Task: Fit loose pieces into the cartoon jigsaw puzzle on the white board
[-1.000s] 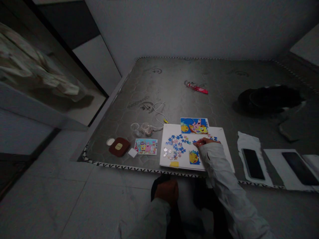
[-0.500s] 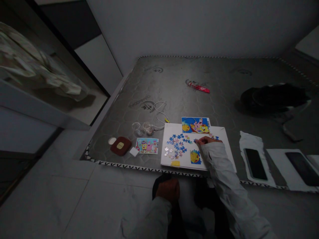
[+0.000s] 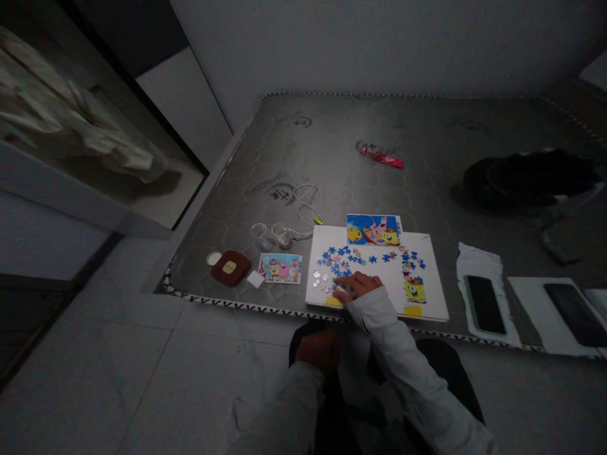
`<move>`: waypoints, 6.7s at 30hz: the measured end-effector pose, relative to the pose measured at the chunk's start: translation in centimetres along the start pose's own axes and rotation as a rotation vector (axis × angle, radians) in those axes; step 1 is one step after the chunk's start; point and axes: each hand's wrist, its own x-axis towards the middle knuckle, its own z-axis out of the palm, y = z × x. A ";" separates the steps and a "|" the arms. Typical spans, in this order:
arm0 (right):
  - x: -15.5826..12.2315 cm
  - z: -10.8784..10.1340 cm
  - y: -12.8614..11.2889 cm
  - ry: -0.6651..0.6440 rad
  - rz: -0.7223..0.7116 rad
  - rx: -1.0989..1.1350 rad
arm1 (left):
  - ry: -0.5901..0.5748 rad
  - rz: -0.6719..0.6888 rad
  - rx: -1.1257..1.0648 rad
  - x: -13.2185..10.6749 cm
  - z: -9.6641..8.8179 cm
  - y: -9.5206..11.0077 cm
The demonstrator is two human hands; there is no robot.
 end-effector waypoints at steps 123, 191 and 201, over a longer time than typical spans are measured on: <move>6.7 1.3 -3.7 -0.230 0.052 -0.104 | -0.084 0.023 -0.002 0.4 0.1 -0.6; 5.7 -1.6 -4.0 -0.231 0.095 0.012 | -0.077 0.029 0.011 0.3 -0.1 0.0; 6.9 -0.3 -4.7 -0.223 0.067 -0.026 | -0.085 0.020 0.019 -0.1 -0.8 0.1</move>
